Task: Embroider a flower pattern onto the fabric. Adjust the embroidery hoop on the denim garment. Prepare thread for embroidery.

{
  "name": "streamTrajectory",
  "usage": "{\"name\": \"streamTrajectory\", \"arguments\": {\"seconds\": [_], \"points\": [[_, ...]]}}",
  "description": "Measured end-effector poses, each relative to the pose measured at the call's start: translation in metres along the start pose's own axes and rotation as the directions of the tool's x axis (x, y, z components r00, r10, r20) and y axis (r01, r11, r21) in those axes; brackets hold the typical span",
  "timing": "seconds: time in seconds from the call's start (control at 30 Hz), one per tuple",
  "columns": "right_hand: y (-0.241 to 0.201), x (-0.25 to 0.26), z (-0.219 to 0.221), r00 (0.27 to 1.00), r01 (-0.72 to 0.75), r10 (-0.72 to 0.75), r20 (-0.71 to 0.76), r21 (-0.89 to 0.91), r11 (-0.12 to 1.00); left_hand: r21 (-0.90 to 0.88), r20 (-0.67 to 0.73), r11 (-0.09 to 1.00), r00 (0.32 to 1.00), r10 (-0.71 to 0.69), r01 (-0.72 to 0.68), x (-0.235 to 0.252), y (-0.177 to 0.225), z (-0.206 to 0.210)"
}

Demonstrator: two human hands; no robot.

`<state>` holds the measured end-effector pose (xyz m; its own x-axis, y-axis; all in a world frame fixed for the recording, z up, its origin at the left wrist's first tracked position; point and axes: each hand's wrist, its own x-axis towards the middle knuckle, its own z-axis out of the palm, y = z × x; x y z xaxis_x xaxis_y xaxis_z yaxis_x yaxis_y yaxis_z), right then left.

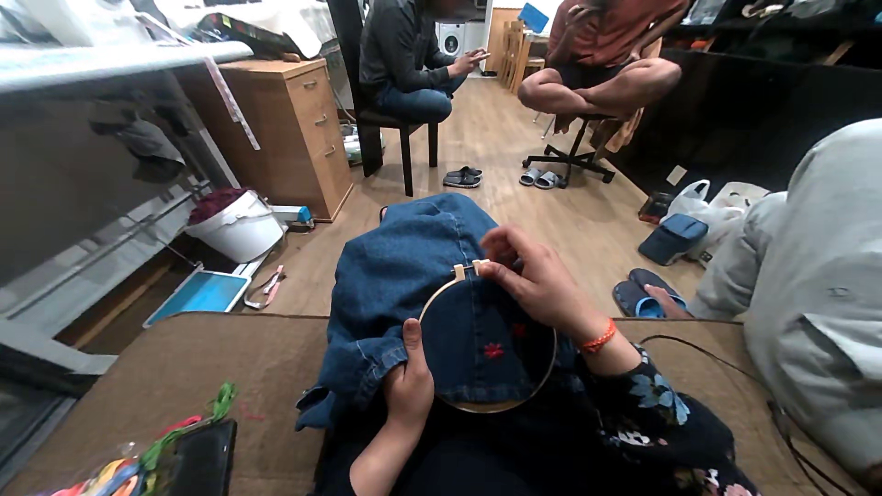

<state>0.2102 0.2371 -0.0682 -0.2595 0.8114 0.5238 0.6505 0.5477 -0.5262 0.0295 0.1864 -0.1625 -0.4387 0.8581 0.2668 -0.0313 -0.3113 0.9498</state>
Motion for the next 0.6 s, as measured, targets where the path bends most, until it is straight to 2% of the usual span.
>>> {"name": "streamTrajectory", "arguments": {"seconds": [0.17, 0.27, 0.37, 0.47, 0.6], "points": [[-0.014, 0.004, 0.011, 0.988, -0.140, 0.130, -0.080, -0.131, 0.981, -0.025, 0.016, 0.999, 0.999, -0.027, 0.028, -0.004, 0.001, 0.000], [-0.018, 0.005, 0.013, 0.979, -0.195, 0.205, 0.019, -0.232, 0.953, -0.050, 0.093, 0.996, 0.994, -0.062, 0.067, -0.008, 0.006, -0.003], [-0.018, 0.008, 0.011, 0.972, -0.189, 0.220, 0.085, -0.274, 0.943, -0.064, 0.194, 0.988, 0.973, -0.124, 0.139, -0.011, 0.008, -0.007], [-0.016, 0.011, 0.011, 0.979, -0.163, 0.188, 0.076, -0.249, 0.955, -0.179, 0.287, 0.947, 0.935, -0.207, 0.265, -0.011, 0.008, -0.008], [-0.003, 0.004, 0.000, 0.992, -0.093, 0.098, 0.077, -0.060, 0.994, -0.212, 0.353, 0.875, 0.869, -0.346, 0.435, -0.007, 0.012, -0.009]]}}
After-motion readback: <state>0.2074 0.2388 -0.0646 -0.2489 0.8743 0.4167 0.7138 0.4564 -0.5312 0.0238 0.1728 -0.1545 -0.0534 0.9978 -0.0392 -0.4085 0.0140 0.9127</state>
